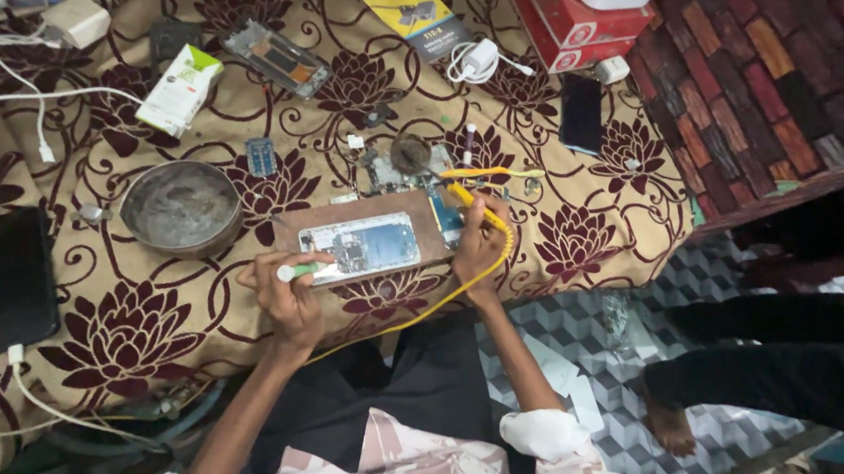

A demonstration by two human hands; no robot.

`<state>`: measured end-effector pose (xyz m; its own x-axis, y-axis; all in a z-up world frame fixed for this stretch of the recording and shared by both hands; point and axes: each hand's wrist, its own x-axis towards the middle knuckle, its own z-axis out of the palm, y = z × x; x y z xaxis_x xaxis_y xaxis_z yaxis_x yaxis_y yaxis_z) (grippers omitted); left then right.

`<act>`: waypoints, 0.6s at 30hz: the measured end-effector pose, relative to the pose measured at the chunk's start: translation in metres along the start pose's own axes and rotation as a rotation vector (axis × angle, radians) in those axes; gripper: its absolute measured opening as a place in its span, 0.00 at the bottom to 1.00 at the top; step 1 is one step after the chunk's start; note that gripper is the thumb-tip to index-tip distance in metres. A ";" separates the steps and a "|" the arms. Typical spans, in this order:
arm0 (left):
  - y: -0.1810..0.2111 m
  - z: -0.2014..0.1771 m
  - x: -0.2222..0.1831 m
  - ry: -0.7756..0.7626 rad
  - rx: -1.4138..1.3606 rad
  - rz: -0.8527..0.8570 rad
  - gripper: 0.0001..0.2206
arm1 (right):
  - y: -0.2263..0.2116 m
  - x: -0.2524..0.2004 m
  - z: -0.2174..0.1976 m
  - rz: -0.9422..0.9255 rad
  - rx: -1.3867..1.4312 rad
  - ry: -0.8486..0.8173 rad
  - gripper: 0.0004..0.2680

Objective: The person uses a soldering iron and solder wire to work on a disassembled mobile phone motherboard. They repeatedly apply solder to various points on the circuit board while holding the device steady with the other hand.

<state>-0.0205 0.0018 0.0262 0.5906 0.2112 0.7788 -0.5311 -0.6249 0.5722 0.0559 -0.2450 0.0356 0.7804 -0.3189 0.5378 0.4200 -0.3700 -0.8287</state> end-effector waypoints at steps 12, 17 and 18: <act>-0.003 -0.001 -0.002 -0.020 -0.013 0.014 0.10 | -0.070 0.040 0.007 -0.298 -0.177 -0.064 0.06; -0.009 0.003 -0.003 -0.050 -0.148 -0.016 0.12 | -0.083 0.058 0.017 -0.324 -0.195 -0.053 0.07; -0.008 0.001 -0.005 -0.060 -0.191 -0.025 0.12 | -0.083 0.057 0.018 -0.327 -0.199 -0.055 0.08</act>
<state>-0.0184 0.0051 0.0171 0.6373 0.1757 0.7503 -0.6183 -0.4646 0.6340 0.0734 -0.2166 0.1323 0.6463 -0.1109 0.7550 0.5569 -0.6080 -0.5659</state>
